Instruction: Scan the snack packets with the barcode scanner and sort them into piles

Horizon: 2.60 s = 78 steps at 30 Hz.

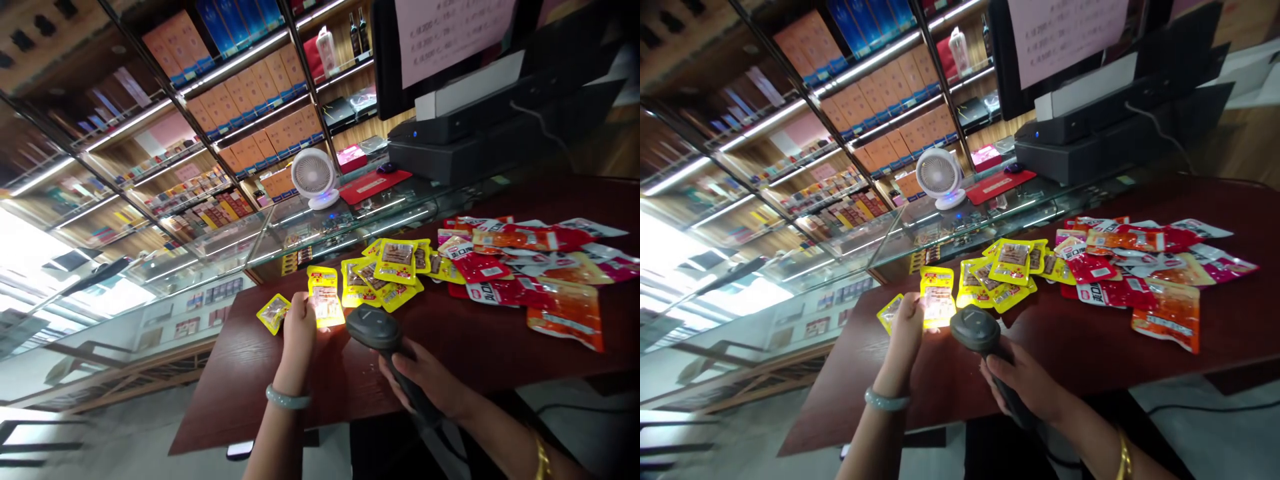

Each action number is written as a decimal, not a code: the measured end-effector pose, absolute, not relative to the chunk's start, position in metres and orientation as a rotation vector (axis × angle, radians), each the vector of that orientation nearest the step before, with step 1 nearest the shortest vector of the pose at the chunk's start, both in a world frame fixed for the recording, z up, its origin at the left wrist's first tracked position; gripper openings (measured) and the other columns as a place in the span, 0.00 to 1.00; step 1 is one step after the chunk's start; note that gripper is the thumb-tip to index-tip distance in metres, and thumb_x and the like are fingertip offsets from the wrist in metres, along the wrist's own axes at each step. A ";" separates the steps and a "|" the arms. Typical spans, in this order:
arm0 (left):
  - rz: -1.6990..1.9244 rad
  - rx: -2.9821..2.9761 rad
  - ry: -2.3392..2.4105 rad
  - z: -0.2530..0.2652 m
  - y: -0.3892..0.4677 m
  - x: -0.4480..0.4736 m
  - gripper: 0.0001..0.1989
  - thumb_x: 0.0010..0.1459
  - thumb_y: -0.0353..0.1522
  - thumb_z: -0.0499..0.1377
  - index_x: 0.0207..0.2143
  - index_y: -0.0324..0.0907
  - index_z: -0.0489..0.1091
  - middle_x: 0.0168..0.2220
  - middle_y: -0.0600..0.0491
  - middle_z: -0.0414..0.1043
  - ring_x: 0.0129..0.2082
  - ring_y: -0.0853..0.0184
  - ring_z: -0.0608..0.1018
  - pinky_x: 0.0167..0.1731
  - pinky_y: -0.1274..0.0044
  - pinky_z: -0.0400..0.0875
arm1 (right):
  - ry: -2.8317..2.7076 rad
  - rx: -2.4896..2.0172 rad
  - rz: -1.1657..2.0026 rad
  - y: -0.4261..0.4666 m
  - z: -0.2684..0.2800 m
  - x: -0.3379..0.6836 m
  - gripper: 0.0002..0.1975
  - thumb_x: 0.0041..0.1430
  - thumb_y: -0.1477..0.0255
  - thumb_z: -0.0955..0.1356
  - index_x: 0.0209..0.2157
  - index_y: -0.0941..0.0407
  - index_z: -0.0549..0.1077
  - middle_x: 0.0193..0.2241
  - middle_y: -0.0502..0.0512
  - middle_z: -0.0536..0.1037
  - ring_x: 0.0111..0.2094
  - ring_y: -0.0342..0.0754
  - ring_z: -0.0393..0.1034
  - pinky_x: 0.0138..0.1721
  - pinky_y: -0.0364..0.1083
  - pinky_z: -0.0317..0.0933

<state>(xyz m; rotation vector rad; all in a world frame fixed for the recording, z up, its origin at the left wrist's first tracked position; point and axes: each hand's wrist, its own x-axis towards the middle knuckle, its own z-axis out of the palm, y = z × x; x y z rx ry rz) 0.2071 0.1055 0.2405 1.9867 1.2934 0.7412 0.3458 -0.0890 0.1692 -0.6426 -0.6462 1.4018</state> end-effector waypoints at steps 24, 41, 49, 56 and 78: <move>0.836 2.089 1.157 0.233 0.136 0.224 0.13 0.57 0.34 0.58 0.43 0.42 0.76 0.43 0.48 0.78 0.42 0.65 0.78 0.45 0.73 0.71 | -0.466 -0.759 1.505 -0.069 0.191 0.337 0.19 0.56 0.56 0.71 0.41 0.54 0.68 0.20 0.42 0.68 0.15 0.35 0.59 0.13 0.34 0.54; 0.247 2.147 2.119 0.194 0.193 0.128 0.43 0.48 0.57 0.56 0.56 0.35 0.61 0.67 0.31 0.47 0.69 0.45 0.40 0.61 0.50 0.34 | -0.816 -0.887 1.507 0.059 0.212 0.290 0.23 0.51 0.50 0.70 0.35 0.55 0.66 0.17 0.41 0.70 0.08 0.38 0.60 0.06 0.37 0.53; 0.606 2.236 1.756 0.199 0.171 0.133 0.20 0.50 0.35 0.63 0.45 0.42 0.61 0.43 0.45 0.75 0.45 0.59 0.76 0.44 0.73 0.65 | -0.705 -0.955 1.365 0.050 0.222 0.310 0.23 0.50 0.51 0.71 0.35 0.55 0.67 0.17 0.40 0.68 0.09 0.37 0.60 0.08 0.37 0.55; 0.989 2.008 1.364 0.202 0.147 0.139 0.17 0.49 0.29 0.62 0.40 0.46 0.58 0.38 0.54 0.74 0.40 0.66 0.78 0.37 0.78 0.68 | -0.651 -0.943 1.370 0.015 0.243 0.332 0.24 0.49 0.51 0.72 0.37 0.56 0.68 0.18 0.42 0.68 0.11 0.36 0.59 0.09 0.36 0.55; 0.869 2.412 1.163 0.235 0.105 0.305 0.11 0.55 0.37 0.61 0.40 0.43 0.71 0.40 0.49 0.76 0.44 0.60 0.74 0.44 0.72 0.64 | -0.520 -0.950 1.143 -0.062 0.244 0.404 0.25 0.48 0.52 0.74 0.38 0.55 0.68 0.19 0.42 0.67 0.12 0.36 0.58 0.11 0.36 0.53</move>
